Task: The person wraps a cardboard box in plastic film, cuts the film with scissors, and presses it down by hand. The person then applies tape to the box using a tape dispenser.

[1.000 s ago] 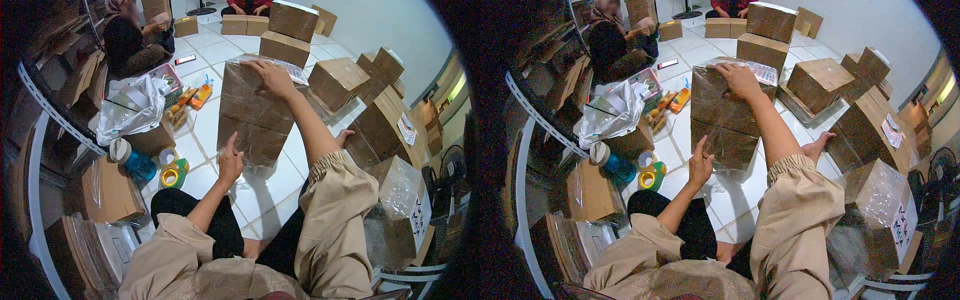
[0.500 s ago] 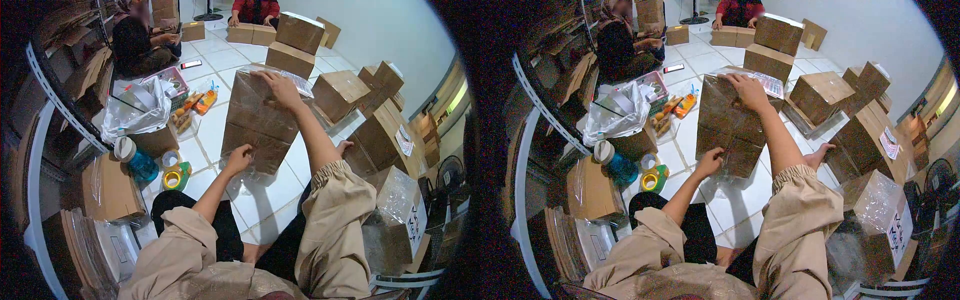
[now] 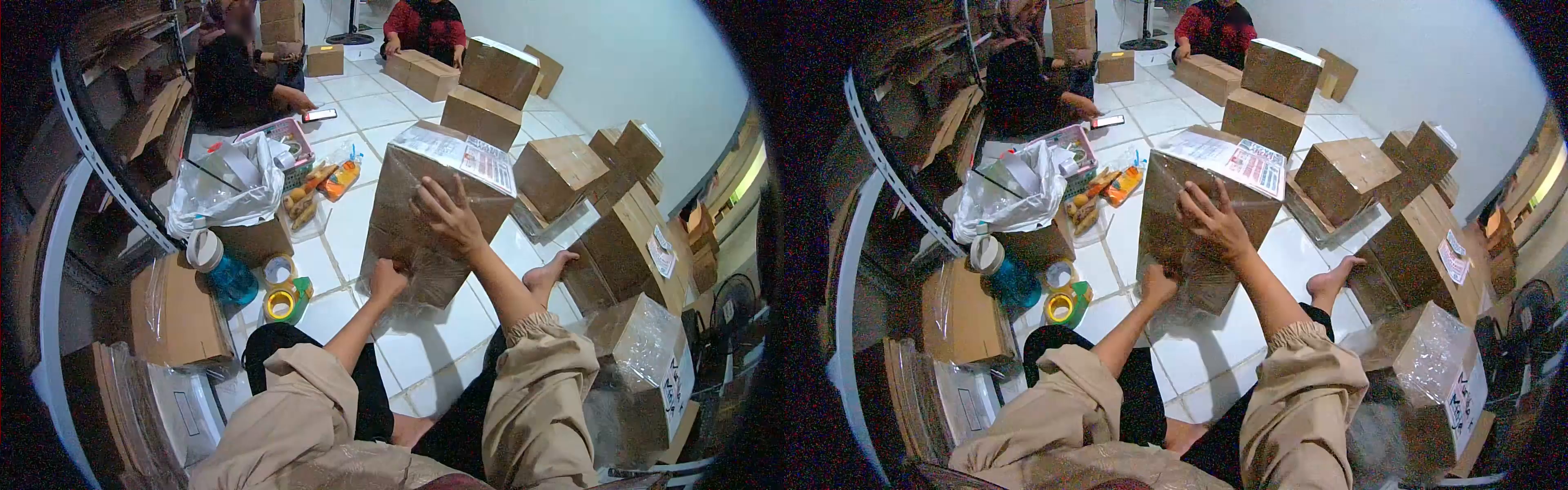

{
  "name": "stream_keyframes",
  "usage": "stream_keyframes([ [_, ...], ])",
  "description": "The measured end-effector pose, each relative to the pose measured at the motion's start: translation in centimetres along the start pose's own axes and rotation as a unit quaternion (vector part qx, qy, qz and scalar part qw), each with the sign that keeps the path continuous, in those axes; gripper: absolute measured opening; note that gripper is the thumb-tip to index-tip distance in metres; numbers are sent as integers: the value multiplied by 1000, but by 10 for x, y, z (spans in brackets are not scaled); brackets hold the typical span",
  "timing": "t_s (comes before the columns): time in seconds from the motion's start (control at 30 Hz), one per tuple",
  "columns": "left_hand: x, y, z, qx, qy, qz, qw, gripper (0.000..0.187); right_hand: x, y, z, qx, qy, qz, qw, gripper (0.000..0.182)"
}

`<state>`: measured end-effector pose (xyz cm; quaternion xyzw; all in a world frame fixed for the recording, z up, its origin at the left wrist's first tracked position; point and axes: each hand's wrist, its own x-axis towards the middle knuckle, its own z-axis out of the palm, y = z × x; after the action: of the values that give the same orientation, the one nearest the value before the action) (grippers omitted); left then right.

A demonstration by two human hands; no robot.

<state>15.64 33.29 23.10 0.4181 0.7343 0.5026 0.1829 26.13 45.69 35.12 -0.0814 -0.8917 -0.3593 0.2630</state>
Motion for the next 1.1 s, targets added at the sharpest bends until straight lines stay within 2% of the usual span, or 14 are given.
stream_keyframes([
  [0.1,3,1,3,69,-32,-49,996,28,5,-3,-12,8,-52,31,998,38],
  [0.17,6,-1,5,88,-36,-71,993,27,14,3,-22,17,-155,37,987,80],
  [0.27,13,-1,11,82,-51,-61,993,23,21,9,-28,204,-126,89,967,91],
  [0.37,18,-15,21,7,-48,-38,998,21,25,9,-25,115,-223,81,965,109],
  [0.43,24,-42,34,-61,-20,16,998,17,21,3,-5,-145,-159,71,974,118],
  [0.47,17,-45,27,-75,32,9,997,13,23,3,-5,-145,-162,72,973,118],
  [0.5,4,-45,14,-88,83,0,993,10,25,2,-8,-92,-175,97,975,90],
  [0.57,-19,-54,-13,-185,181,-191,947,32,24,-3,-8,-34,-188,123,974,66],
  [0.63,-40,-68,-9,-135,212,-260,932,56,29,-11,-2,-149,-207,155,954,71],
  [0.77,-69,-62,15,-131,113,-283,943,64,28,-24,-4,49,-212,232,948,78],
  [0.87,-69,-84,15,-369,-15,-316,874,16,25,-30,-3,-81,-191,208,956,79],
  [1.0,-90,-67,8,-362,13,-342,867,15,25,-32,7,-61,-216,223,949,79],
  [1.07,-93,-62,-4,-354,8,-345,869,16,24,-29,20,-198,-89,214,952,118],
  [1.1,-93,-59,-10,-346,3,-349,871,17,24,-30,19,-199,-89,216,952,118],
])
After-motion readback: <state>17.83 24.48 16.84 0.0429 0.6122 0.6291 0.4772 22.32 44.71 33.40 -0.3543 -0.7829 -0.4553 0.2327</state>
